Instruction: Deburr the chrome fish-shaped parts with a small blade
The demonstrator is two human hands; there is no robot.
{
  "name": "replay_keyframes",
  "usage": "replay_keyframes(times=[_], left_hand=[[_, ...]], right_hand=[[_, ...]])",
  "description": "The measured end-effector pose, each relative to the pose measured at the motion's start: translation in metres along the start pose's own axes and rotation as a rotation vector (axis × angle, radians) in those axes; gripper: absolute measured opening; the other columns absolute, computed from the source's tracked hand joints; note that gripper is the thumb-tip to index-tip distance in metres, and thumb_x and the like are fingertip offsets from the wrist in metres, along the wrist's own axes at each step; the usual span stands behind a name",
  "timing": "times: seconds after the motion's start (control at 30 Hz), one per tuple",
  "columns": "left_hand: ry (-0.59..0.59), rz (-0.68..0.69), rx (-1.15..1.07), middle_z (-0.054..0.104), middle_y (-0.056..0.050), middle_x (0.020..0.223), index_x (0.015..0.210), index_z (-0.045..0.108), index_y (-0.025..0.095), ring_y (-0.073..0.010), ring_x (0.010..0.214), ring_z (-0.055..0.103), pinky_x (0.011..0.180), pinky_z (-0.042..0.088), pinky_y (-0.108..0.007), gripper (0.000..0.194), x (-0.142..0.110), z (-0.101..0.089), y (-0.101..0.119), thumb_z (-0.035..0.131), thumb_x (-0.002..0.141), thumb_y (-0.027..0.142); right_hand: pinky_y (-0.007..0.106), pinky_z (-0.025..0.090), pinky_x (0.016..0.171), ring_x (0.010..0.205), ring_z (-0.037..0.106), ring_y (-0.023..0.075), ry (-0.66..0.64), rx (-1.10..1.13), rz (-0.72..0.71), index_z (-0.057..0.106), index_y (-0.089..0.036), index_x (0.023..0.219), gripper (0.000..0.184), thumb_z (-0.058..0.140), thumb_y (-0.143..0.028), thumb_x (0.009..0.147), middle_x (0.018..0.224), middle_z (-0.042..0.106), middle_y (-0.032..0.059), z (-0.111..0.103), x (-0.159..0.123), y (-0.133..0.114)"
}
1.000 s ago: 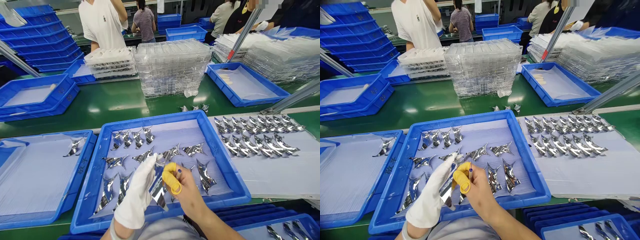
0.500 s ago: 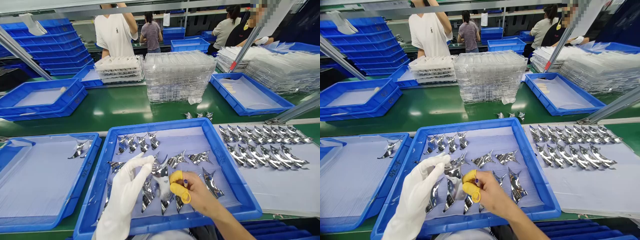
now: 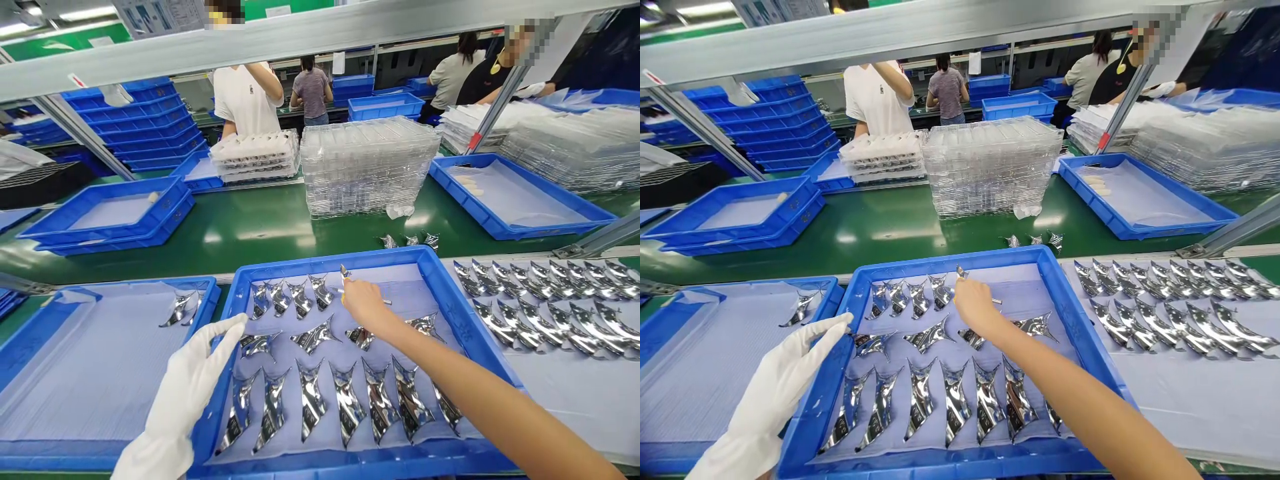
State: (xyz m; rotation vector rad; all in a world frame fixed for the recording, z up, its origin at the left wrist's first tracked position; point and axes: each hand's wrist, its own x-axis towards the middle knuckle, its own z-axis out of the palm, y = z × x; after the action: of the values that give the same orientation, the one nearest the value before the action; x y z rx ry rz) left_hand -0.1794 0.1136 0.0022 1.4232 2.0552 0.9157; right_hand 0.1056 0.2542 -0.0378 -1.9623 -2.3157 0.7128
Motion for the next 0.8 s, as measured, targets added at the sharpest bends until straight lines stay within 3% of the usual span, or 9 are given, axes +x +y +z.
replay_keyframes(times=[0.17,0.3,0.4,0.5,0.6,0.7,0.73,0.8], left_hand=[[-0.197,0.179,0.445,0.077,-0.009,0.125,0.119,0.072,0.024,-0.0281,0.121,0.07,0.11,0.051,-0.045,0.039,0.022,0.013,-0.013,0.049,0.102,0.05],[-0.346,0.204,0.621,0.077,-0.009,0.11,0.106,0.073,0.018,-0.0249,0.108,0.072,0.103,0.053,-0.048,0.022,0.033,0.048,-0.017,0.064,0.1,0.036],[-0.399,0.175,0.717,0.075,-0.006,0.103,0.101,0.071,0.014,-0.0232,0.103,0.071,0.1,0.054,-0.049,0.019,0.037,0.077,-0.016,0.069,0.097,0.032],[-0.393,0.138,0.75,0.076,-0.011,0.1,0.095,0.07,0.012,-0.0268,0.101,0.072,0.099,0.052,-0.049,0.011,0.038,0.088,-0.011,0.069,0.094,0.023],[-0.369,0.107,0.727,0.076,-0.017,0.096,0.09,0.07,0.013,-0.0316,0.096,0.073,0.097,0.05,-0.048,0.013,0.037,0.069,0.001,0.06,0.095,0.02],[-0.381,0.08,0.612,0.077,-0.011,0.093,0.093,0.069,0.019,-0.0276,0.087,0.073,0.085,0.054,-0.039,0.029,0.028,0.032,0.025,0.049,0.102,0.038],[-0.427,0.081,0.504,0.076,-0.008,0.089,0.09,0.068,0.021,-0.0245,0.081,0.071,0.077,0.054,-0.034,0.038,0.023,0.022,0.035,0.046,0.102,0.05],[-0.566,0.005,-0.086,0.077,-0.009,0.089,0.093,0.072,0.02,-0.0245,0.078,0.071,0.075,0.055,-0.034,0.044,0.01,0.011,0.055,0.056,0.096,0.06]], right_hand=[[0.046,0.06,0.092,0.106,0.071,0.0253,-0.028,-0.071,0.024,0.067,-0.015,0.125,0.03,0.069,-0.034,0.102,0.124,0.07,0.0103,0.01,0.012,-0.012],[0.04,0.058,0.084,0.096,0.072,0.0239,0.007,-0.058,0.018,0.068,-0.014,0.118,0.02,0.063,-0.025,0.104,0.109,0.074,0.0092,-0.004,0.0,-0.005],[0.031,0.046,0.069,0.083,0.069,0.024,0.035,-0.01,0.0,0.069,-0.013,0.102,0.016,0.053,-0.01,0.1,0.088,0.074,0.0108,-0.021,-0.019,0.011],[0.029,0.034,0.06,0.067,0.06,0.0196,0.042,0.06,-0.035,0.061,-0.018,0.082,0.023,0.048,-0.007,0.096,0.071,0.066,0.0039,-0.03,-0.044,0.033],[0.027,0.031,0.058,0.06,0.049,0.0163,0.03,0.137,-0.065,0.049,-0.022,0.072,0.026,0.043,-0.009,0.095,0.063,0.056,-0.0021,-0.026,-0.074,0.052],[0.027,0.033,0.059,0.062,0.049,0.017,0.039,0.336,-0.143,0.04,-0.024,0.068,0.025,0.044,-0.015,0.091,0.065,0.054,-0.0014,-0.016,-0.102,0.055],[0.028,0.033,0.06,0.063,0.049,0.0178,0.057,0.43,-0.179,0.037,-0.025,0.066,0.026,0.045,-0.017,0.089,0.066,0.054,-0.0006,-0.013,-0.11,0.052],[0.03,0.036,0.062,0.067,0.051,0.0192,0.079,0.623,-0.244,0.032,-0.025,0.063,0.03,0.047,-0.022,0.089,0.069,0.055,0.0014,-0.009,-0.121,0.039]])
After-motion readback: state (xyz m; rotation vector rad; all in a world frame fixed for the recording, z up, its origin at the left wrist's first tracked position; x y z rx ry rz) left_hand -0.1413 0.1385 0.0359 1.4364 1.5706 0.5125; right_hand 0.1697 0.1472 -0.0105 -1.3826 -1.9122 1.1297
